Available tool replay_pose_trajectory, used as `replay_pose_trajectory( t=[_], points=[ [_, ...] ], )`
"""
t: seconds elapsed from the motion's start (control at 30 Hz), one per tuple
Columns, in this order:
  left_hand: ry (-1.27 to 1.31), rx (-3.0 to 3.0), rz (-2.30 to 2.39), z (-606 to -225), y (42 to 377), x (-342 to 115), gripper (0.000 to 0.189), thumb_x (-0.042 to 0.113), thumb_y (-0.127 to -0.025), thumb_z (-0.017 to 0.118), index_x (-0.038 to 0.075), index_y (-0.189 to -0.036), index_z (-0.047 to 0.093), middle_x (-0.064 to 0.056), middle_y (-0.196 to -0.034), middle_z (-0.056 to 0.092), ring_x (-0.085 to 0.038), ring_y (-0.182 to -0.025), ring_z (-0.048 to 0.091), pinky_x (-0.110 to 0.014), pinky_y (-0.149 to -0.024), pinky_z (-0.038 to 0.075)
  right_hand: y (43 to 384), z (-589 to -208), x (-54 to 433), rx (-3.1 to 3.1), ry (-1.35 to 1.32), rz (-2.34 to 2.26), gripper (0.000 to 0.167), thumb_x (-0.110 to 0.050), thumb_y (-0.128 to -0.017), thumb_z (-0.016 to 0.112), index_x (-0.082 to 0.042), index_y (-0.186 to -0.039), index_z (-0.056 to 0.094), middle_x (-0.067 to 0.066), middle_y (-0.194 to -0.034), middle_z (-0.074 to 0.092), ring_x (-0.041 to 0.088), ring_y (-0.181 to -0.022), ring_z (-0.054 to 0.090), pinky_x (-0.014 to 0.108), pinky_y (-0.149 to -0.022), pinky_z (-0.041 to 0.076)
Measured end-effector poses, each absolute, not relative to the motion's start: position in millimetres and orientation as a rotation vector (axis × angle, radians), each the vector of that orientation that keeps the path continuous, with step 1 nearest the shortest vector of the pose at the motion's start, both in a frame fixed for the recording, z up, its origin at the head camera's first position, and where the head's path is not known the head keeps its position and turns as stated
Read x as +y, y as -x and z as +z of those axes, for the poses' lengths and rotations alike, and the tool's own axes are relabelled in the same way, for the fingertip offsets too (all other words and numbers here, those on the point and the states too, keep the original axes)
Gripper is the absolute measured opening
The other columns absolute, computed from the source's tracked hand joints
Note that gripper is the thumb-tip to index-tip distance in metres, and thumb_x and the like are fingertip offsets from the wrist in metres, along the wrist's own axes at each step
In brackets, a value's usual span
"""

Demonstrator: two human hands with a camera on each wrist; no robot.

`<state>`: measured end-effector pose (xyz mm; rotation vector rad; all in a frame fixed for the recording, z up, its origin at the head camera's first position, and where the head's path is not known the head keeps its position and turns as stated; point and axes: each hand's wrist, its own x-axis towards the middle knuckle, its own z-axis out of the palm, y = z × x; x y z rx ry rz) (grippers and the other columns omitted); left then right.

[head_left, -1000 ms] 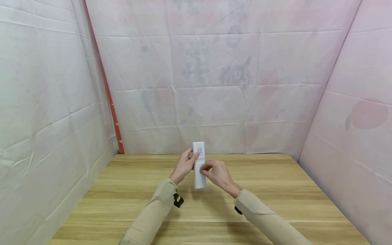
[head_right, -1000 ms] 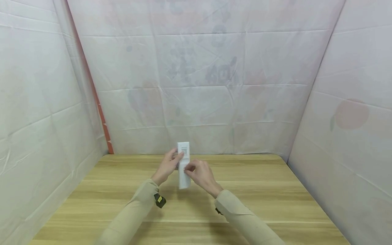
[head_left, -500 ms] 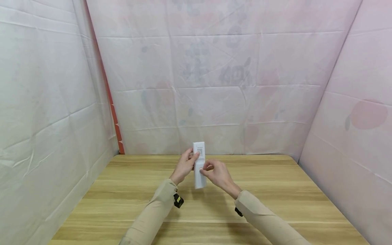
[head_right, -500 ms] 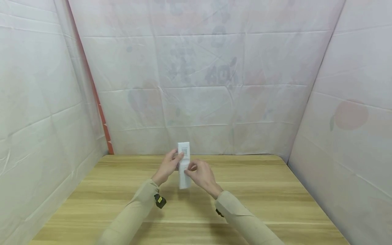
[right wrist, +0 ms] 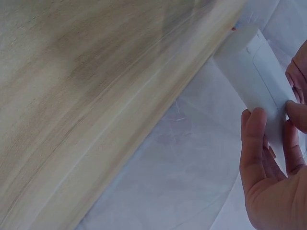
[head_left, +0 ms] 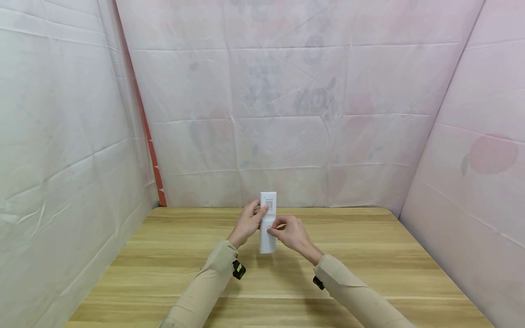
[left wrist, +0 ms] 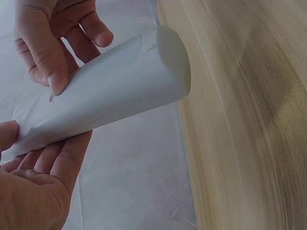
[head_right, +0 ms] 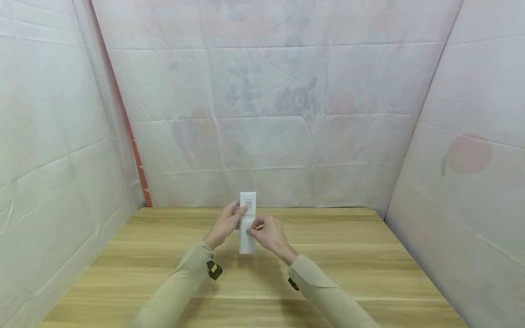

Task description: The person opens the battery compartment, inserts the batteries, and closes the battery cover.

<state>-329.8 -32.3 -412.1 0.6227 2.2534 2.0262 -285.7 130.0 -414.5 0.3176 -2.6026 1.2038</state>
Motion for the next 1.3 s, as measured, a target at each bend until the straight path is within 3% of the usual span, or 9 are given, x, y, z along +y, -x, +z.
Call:
replay_pose_trajectory(
  t=[0.3, 0.5, 0.6, 0.73, 0.87, 1.0, 1.1, 1.3],
  points=[
    [-0.626, 2.241, 2.023, -414, 333, -34, 0.042, 0.035, -0.103, 0.051, 0.008, -0.135, 0.052, -0.019, -0.113, 0.069, -0.02, -0.088, 0.067, -0.04, -0.075, 0.06, 286, -415, 128, -2.592, -0.303, 1.185, 0.019, -0.018, -0.082, 0.08, -0.014, -0.072, 0.064, 0.002, -0.088, 0.073, 0.019, -0.079, 0.072, 0.03, -0.061, 0.058],
    [-0.54, 2.233, 2.077, -414, 334, -35, 0.042, 0.034, -0.103, 0.051, 0.007, -0.135, 0.05, -0.02, -0.109, 0.069, -0.019, -0.082, 0.069, -0.042, -0.073, 0.061, 286, -421, 128, -2.559, -0.358, 1.198, 0.02, -0.019, -0.082, 0.08, -0.012, -0.079, 0.061, 0.005, -0.092, 0.072, 0.021, -0.08, 0.072, 0.028, -0.061, 0.059],
    [-0.488, 2.229, 2.108, -414, 334, -34, 0.041, 0.034, -0.103, 0.052, 0.006, -0.134, 0.05, -0.02, -0.106, 0.068, -0.019, -0.079, 0.069, -0.044, -0.072, 0.061, 286, -424, 126, -2.563, -0.408, 1.147, 0.03, -0.025, -0.079, 0.083, -0.011, -0.086, 0.058, 0.006, -0.097, 0.07, 0.021, -0.083, 0.071, 0.025, -0.06, 0.058],
    [-0.46, 2.219, 2.132, -413, 336, -32, 0.042, 0.033, -0.102, 0.053, 0.005, -0.133, 0.049, -0.02, -0.107, 0.067, -0.021, -0.08, 0.07, -0.043, -0.071, 0.062, 285, -424, 123, -2.579, -0.445, 1.035, 0.046, -0.031, -0.073, 0.087, -0.011, -0.095, 0.052, 0.004, -0.095, 0.065, 0.013, -0.074, 0.065, 0.019, -0.054, 0.053],
    [-0.462, 2.19, 2.141, -412, 336, -32, 0.044, 0.034, -0.102, 0.054, 0.004, -0.134, 0.047, -0.021, -0.11, 0.066, -0.022, -0.084, 0.07, -0.042, -0.072, 0.062, 284, -424, 122, -2.585, -0.444, 1.007, 0.055, -0.028, -0.072, 0.088, -0.01, -0.108, 0.051, 0.008, -0.1, 0.064, 0.01, -0.069, 0.061, 0.019, -0.052, 0.051],
    [-0.48, 2.145, 2.156, -412, 335, -33, 0.048, 0.039, -0.099, 0.057, 0.005, -0.131, 0.049, -0.02, -0.11, 0.066, -0.022, -0.086, 0.07, -0.042, -0.074, 0.062, 284, -426, 122, -2.582, -0.443, 1.062, 0.062, -0.023, -0.075, 0.086, -0.009, -0.121, 0.048, 0.015, -0.109, 0.065, 0.016, -0.077, 0.065, 0.022, -0.058, 0.054],
    [-0.509, 2.129, 2.16, -412, 335, -35, 0.048, 0.041, -0.099, 0.057, 0.004, -0.129, 0.05, -0.021, -0.111, 0.066, -0.025, -0.09, 0.069, -0.041, -0.074, 0.062, 283, -426, 123, -2.578, -0.451, 1.11, 0.062, -0.021, -0.076, 0.085, -0.01, -0.124, 0.047, 0.016, -0.113, 0.065, 0.019, -0.081, 0.067, 0.026, -0.062, 0.056],
    [-0.548, 2.101, 2.161, -414, 336, -38, 0.043, 0.03, -0.099, 0.058, 0.005, -0.133, 0.048, -0.021, -0.118, 0.065, -0.026, -0.098, 0.068, -0.046, -0.085, 0.059, 281, -425, 124, -2.569, -0.472, 1.208, 0.059, -0.016, -0.078, 0.081, -0.01, -0.125, 0.046, 0.02, -0.119, 0.065, 0.028, -0.088, 0.068, 0.033, -0.068, 0.059]
  ],
)
